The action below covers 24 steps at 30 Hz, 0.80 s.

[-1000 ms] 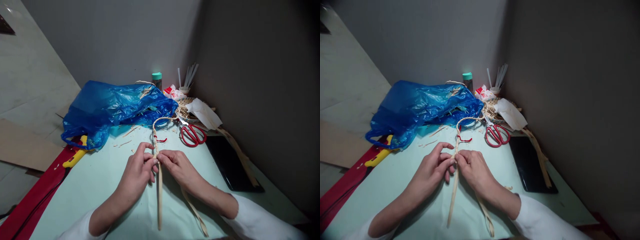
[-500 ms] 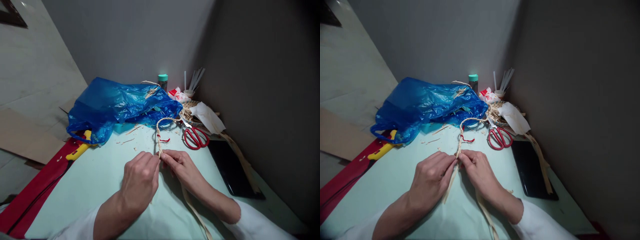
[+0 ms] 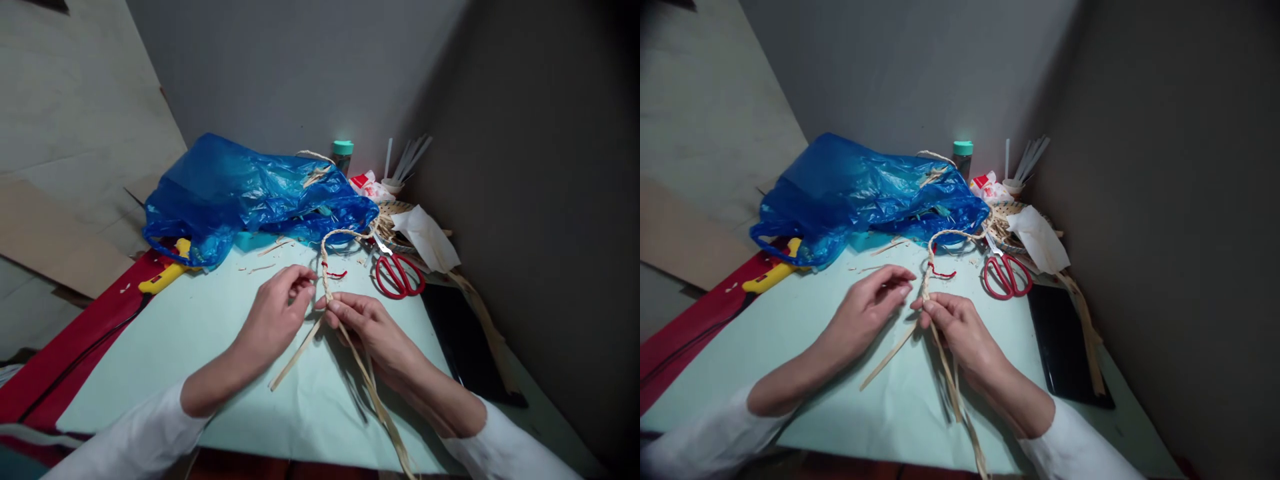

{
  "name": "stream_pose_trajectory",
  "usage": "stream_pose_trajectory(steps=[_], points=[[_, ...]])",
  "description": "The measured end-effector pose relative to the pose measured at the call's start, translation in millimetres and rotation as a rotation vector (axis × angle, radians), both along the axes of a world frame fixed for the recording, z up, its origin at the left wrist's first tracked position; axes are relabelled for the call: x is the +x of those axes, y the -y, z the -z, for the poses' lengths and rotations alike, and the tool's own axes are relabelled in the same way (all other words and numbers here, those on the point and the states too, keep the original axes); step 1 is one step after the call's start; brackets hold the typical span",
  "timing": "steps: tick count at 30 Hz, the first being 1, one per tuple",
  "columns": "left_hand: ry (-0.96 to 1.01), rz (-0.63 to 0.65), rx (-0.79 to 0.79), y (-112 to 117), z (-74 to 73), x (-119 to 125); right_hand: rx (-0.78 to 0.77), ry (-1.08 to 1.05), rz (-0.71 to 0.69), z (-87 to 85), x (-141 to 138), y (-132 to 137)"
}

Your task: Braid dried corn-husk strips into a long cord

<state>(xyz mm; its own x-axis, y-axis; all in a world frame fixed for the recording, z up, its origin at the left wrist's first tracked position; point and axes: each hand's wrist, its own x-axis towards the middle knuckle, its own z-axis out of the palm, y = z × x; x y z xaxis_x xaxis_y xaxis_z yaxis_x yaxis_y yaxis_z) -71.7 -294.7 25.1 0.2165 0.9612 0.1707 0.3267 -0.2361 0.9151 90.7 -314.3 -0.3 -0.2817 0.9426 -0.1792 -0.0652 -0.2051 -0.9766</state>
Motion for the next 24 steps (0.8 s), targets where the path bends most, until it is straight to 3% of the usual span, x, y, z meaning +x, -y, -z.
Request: stream_pose_trajectory(steps=[2,4,10,13,17,21,24], points=[[0.258,0.212,-0.318,-7.1,4.2,-0.1,0.017,-0.031,-0.011,-1.5,-0.2,0.9],[0.461,0.310,-0.518,-9.1,10.5,1.7,0.025,-0.062,-0.025,-2.7,-0.9,2.0],[0.600,0.377,-0.741,-8.0,20.6,5.4,0.032,-0.056,-0.038,-4.6,-1.2,2.9],[0.623,0.392,-0.734,-10.1,21.6,4.6,0.104,0.018,-0.077,-1.4,0.9,1.0],[0.548,0.303,-0.692,-8.2,24.1,3.2,0.219,0.171,-0.128,2.4,2.2,-1.3],[0.352,0.109,-0.454,-1.7,27.5,0.8,0.374,0.395,-0.137,-0.4,1.6,-0.4],[0.226,0.048,-0.342,2.0,29.0,-0.8,0.471,0.631,-0.196,-6.1,1.1,2.6]])
